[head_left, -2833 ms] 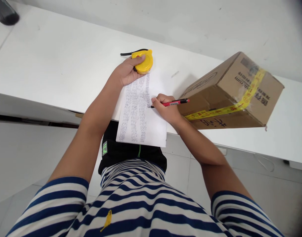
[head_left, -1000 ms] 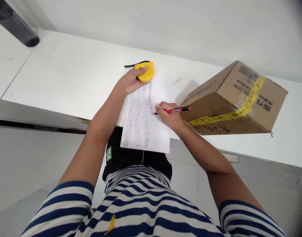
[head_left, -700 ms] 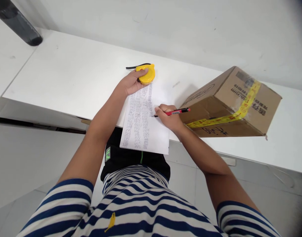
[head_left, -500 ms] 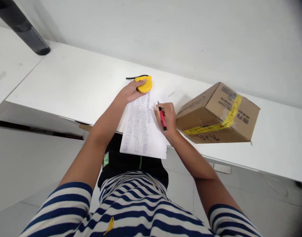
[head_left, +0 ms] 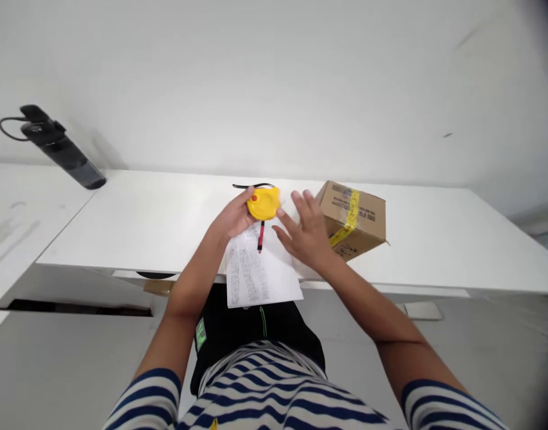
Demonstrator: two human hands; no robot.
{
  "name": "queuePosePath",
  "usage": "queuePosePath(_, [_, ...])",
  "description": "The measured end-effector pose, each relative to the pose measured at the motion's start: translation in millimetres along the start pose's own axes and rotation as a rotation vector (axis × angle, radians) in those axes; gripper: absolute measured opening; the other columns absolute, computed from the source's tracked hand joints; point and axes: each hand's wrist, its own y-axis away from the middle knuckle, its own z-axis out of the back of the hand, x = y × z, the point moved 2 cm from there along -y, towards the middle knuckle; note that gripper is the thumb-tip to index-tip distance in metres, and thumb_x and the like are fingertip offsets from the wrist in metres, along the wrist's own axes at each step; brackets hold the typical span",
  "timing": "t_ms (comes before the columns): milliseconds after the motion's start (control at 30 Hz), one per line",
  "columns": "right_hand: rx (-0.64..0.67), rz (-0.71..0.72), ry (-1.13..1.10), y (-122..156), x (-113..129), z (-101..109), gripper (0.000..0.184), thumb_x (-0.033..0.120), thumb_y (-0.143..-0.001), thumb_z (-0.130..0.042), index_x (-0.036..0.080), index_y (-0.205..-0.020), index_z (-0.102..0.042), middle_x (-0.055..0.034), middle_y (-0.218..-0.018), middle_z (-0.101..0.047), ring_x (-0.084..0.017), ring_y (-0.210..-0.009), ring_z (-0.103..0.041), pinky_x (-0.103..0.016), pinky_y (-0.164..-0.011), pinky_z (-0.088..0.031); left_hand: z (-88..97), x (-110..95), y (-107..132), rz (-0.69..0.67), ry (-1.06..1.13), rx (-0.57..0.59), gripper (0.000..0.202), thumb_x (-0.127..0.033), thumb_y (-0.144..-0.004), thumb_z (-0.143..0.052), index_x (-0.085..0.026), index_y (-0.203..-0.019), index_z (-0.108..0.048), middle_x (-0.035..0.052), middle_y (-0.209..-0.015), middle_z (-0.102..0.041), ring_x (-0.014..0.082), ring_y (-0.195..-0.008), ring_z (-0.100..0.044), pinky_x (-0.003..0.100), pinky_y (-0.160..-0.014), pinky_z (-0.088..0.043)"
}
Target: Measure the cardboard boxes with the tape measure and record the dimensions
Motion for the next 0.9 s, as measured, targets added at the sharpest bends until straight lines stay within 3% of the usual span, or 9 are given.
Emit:
queuePosePath(100, [0.052,-0.009,-0.001,10.8,-10.3,53.0,0.043,0.065,-0.091,-0.068,0.040,-0.125,-0.072,-0.0090,-0.145,-0.069,-0.041,-0.155,-0.046,-0.071,-0.121,-0.043,-61.9,10.3,30.0,0.087,-0.141,0.167,0.040,-0.053,-0.099,-0.064,-0.027,-0.126,-0.076,0.0085,-0.105,-0.083,0.0228,-0.103,-0.081,0.032,-0.087,-0.064])
queuePosePath(200, [0.032,-0.052,-0.022,34.2,-27.2,94.3,0.042,0.069,-0.085,-0.072,0.043,-0.118,-0.072,-0.0073,-0.134,-0.071,-0.040,-0.145,-0.056,-0.065,-0.110,-0.053,-112.2,14.4,48.1,0.122,-0.219,0.328,0.042,-0.058,-0.095,-0.068,-0.035,-0.131,-0.073,0.0060,-0.116,-0.081,0.0224,-0.108,-0.078,0.032,-0.085,-0.063])
queuePosePath(333, [-0.198,-0.004,0.022,72.1,-47.1,126.8,0.026,0.052,-0.090,-0.074,0.050,-0.115,-0.071,-0.0039,-0.117,-0.069,-0.031,-0.113,-0.068,-0.052,-0.086,-0.063,-158.7,20.2,45.7,0.219,-0.367,0.581,0.045,-0.065,-0.092,-0.069,-0.042,-0.131,-0.070,0.0037,-0.139,-0.072,0.0202,-0.111,-0.074,0.030,-0.082,-0.060])
queuePosePath(400, [-0.398,0.161,0.090,91.4,-49.3,138.0,0.037,0.035,-0.090,-0.077,0.054,-0.121,-0.068,-0.0025,-0.113,-0.066,-0.025,-0.099,-0.067,-0.043,-0.076,-0.062,-177.8,25.9,35.6,0.240,-0.524,0.680,0.046,-0.069,-0.095,-0.061,-0.042,-0.133,-0.066,0.0031,-0.146,-0.067,0.0201,-0.114,-0.072,0.031,-0.084,-0.059])
queuePosePath(467, [-0.565,0.277,0.210,111.2,-47.5,145.2,0.054,0.019,-0.086,-0.080,0.051,-0.127,-0.066,-0.0021,-0.111,-0.062,-0.020,-0.093,-0.065,-0.034,-0.071,-0.060,-196.0,35.6,24.0,0.221,-0.801,0.724,0.047,-0.067,-0.101,-0.050,-0.035,-0.133,-0.063,0.0065,-0.140,-0.067,0.0213,-0.112,-0.070,0.034,-0.085,-0.057])
queuePosePath(600, [-0.495,0.191,0.259,148.8,-42.7,144.5,0.052,0.014,-0.089,-0.076,0.034,-0.136,-0.064,-0.0044,-0.110,-0.061,-0.015,-0.087,-0.066,-0.024,-0.064,-0.059,-226.3,70.0,10.9,0.236,-1.561,0.649,0.042,-0.052,-0.107,-0.033,-0.021,-0.104,-0.061,0.0101,-0.099,-0.070,0.0226,-0.088,-0.065,0.039,-0.079,-0.049])
queuePosePath(667, [-0.452,0.119,0.229,166.9,-40.9,141.8,0.054,0.019,-0.094,-0.072,0.030,-0.145,-0.058,-0.0090,-0.119,-0.063,-0.019,-0.098,-0.071,-0.027,-0.069,-0.064,-238.0,88.2,11.6,0.251,-1.717,0.603,0.042,-0.051,-0.106,-0.029,-0.021,-0.100,-0.057,0.0090,-0.090,-0.067,0.0229,-0.083,-0.063,0.040,-0.077,-0.047])
queuePosePath(800, [-0.488,0.002,0.244,191.3,-42.4,144.1,0.077,0.026,-0.096,-0.070,0.027,-0.165,-0.035,-0.0209,-0.141,-0.065,-0.030,-0.128,-0.069,-0.036,-0.076,-0.067,-248.3,107.9,18.5,0.301,-1.506,0.553,0.049,-0.068,-0.102,-0.035,-0.023,-0.111,-0.052,0.0083,-0.100,-0.070,0.0226,-0.090,-0.065,0.038,-0.078,-0.048])
queuePosePath(900, [-0.516,0.037,0.255,193.0,-47.6,150.3,0.086,0.020,-0.094,-0.071,0.024,-0.169,-0.030,-0.0172,-0.119,-0.077,-0.024,-0.100,-0.076,-0.028,-0.064,-0.059,-239.1,110.1,22.8,0.380,-1.213,0.535,0.052,-0.074,-0.099,-0.042,-0.024,-0.112,-0.048,0.0068,-0.105,-0.070,0.0199,-0.095,-0.067,0.036,-0.083,-0.051])
